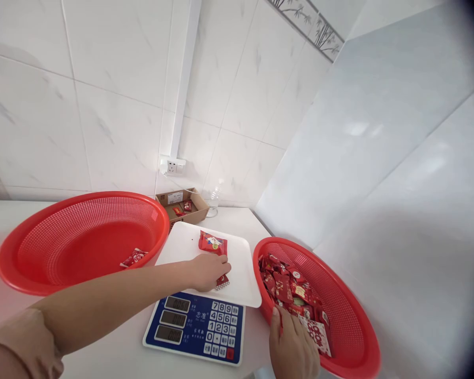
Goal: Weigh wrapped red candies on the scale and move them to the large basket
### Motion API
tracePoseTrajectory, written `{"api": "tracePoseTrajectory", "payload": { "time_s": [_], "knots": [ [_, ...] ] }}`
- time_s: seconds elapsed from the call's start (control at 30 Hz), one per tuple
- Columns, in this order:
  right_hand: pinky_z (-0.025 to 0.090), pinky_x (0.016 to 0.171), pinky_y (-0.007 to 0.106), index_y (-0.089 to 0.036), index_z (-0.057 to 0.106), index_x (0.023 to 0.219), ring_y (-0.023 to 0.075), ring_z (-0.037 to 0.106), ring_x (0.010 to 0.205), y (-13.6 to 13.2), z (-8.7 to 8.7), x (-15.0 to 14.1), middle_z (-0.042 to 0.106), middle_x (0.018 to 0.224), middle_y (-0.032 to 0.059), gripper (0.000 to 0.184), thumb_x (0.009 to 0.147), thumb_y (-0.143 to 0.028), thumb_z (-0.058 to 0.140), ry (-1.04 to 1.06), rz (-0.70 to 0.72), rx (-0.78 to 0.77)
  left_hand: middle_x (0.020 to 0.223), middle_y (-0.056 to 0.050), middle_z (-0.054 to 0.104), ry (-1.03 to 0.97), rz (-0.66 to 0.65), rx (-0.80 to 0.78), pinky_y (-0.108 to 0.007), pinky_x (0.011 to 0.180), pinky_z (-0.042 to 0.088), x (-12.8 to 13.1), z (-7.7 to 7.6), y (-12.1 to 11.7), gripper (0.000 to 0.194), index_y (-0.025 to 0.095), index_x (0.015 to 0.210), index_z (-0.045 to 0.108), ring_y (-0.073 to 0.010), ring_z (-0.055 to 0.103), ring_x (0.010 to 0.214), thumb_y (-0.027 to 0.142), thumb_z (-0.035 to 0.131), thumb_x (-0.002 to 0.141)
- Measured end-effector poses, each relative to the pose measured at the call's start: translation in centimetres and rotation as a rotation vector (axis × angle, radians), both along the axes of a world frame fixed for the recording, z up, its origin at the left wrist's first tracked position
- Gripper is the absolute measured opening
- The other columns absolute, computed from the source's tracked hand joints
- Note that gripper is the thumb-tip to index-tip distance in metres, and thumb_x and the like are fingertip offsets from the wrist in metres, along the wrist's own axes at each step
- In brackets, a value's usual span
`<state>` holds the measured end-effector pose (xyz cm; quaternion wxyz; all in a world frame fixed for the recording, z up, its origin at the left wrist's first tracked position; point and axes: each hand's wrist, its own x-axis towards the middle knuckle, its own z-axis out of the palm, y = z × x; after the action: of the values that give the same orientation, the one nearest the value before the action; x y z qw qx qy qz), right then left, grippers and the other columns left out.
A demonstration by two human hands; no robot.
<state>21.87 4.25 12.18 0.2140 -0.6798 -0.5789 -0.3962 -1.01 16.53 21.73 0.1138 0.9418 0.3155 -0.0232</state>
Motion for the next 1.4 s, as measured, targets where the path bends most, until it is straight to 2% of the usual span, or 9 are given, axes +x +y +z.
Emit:
{"api": "tracePoseTrajectory", "payload": {
  "time_s": [0.27, 0.4, 0.5, 0.57, 0.67, 0.83, 1.07, 1.27, 1.4],
  "knots": [
    [0.039, 0.063, 0.030, -0.014, 0.073, 0.090, 0.0177, 0.059, 0.063, 0.2, -0.2, -0.1, 0.072, 0.083, 0.0100, 0.051, 0.098, -0.039, 0.030, 0.016, -0.019, 0.008, 0.122, -0.011, 0.056, -0.029, 0.151, -0.141, -0.040, 0.082, 0.050, -1.9, 0.9, -0.5, 0.041, 0.015, 0.118, 0.052, -0.0236, 0.058, 0.102, 0.018, 0.062, 0.079],
    [0.039, 0.064, 0.030, -0.014, 0.073, 0.088, 0.0185, 0.058, 0.063, 0.2, -0.4, 0.0, 0.071, 0.081, 0.0102, 0.053, 0.098, -0.040, 0.027, 0.032, -0.019, 0.008, 0.112, -0.007, 0.061, -0.082, 0.261, -0.193, -0.040, 0.082, 0.051, -2.3, 1.2, 0.0, 0.028, 0.015, 0.105, 0.060, -0.0202, 0.059, 0.096, 0.030, 0.064, 0.082],
    [0.039, 0.066, 0.031, -0.014, 0.073, 0.089, 0.0191, 0.059, 0.065, 0.3, -0.5, 0.0, 0.071, 0.083, 0.0115, 0.055, 0.098, -0.041, 0.026, 0.034, -0.018, 0.012, 0.101, -0.005, 0.064, -0.180, 0.385, -0.187, -0.038, 0.078, 0.052, -2.1, 1.4, 1.4, 0.028, 0.015, 0.102, 0.061, -0.0172, 0.062, 0.086, 0.039, 0.056, 0.088],
    [0.040, 0.066, 0.032, -0.014, 0.073, 0.090, 0.0195, 0.060, 0.066, 0.3, -0.5, 0.0, 0.071, 0.084, 0.0117, 0.053, 0.098, -0.040, 0.028, 0.028, -0.012, 0.021, 0.106, -0.006, 0.063, -0.251, 0.486, -0.145, -0.039, 0.081, 0.051, -2.1, 1.4, 2.8, 0.031, 0.015, 0.105, 0.060, -0.0186, 0.061, 0.092, 0.042, 0.051, 0.090],
    [0.040, 0.066, 0.031, -0.014, 0.073, 0.090, 0.0193, 0.061, 0.066, 0.4, -0.6, 0.1, 0.071, 0.083, 0.0101, 0.049, 0.098, -0.039, 0.031, 0.019, 0.002, 0.035, 0.116, -0.008, 0.060, -0.299, 0.590, -0.116, -0.043, 0.088, 0.049, -2.1, 1.0, 5.0, 0.030, 0.015, 0.106, 0.060, -0.0216, 0.058, 0.103, 0.040, 0.055, 0.089],
    [0.040, 0.063, 0.030, -0.016, 0.073, 0.090, 0.0183, 0.060, 0.064, 0.5, -1.3, 0.9, 0.071, 0.083, 0.0096, 0.046, 0.097, -0.038, 0.032, -0.006, 0.001, 0.015, 0.108, -0.007, 0.063, -0.296, 0.622, -0.198, -0.041, 0.083, 0.052, -1.8, 0.0, 6.3, 0.027, 0.015, 0.106, 0.061, -0.0195, 0.062, 0.095, 0.036, 0.057, 0.088],
    [0.040, 0.059, 0.029, -0.016, 0.073, 0.091, 0.0193, 0.061, 0.063, 0.8, -2.5, 2.5, 0.071, 0.084, 0.0100, 0.041, 0.095, -0.038, 0.038, -0.064, 0.039, -0.049, 0.131, -0.009, 0.052, -0.479, 0.656, -0.189, -0.049, 0.097, 0.045, -1.8, -0.1, 5.3, 0.028, 0.017, 0.110, 0.060, -0.0253, 0.051, 0.118, 0.030, 0.062, 0.085],
    [0.042, 0.060, 0.031, -0.016, 0.073, 0.094, 0.0187, 0.062, 0.063, 0.9, -3.0, 3.2, 0.071, 0.082, 0.0094, 0.041, 0.095, -0.038, 0.038, -0.054, 0.048, -0.096, 0.100, -0.005, 0.064, -0.555, 0.743, -0.460, -0.035, 0.073, 0.055, -3.0, -0.3, 4.8, 0.026, 0.014, 0.105, 0.060, -0.0165, 0.063, 0.084, 0.033, 0.059, 0.088],
    [0.042, 0.058, 0.029, -0.017, 0.072, 0.093, 0.0168, 0.063, 0.061, 1.1, -3.2, 3.5, 0.071, 0.078, 0.0083, 0.039, 0.095, -0.036, 0.039, -0.066, 0.086, -0.083, 0.098, -0.004, 0.064, -0.611, 0.791, -0.578, -0.033, 0.070, 0.055, -3.7, -0.8, 4.3, 0.025, 0.014, 0.106, 0.059, -0.0151, 0.063, 0.081, 0.032, 0.059, 0.088]
  ]
}}
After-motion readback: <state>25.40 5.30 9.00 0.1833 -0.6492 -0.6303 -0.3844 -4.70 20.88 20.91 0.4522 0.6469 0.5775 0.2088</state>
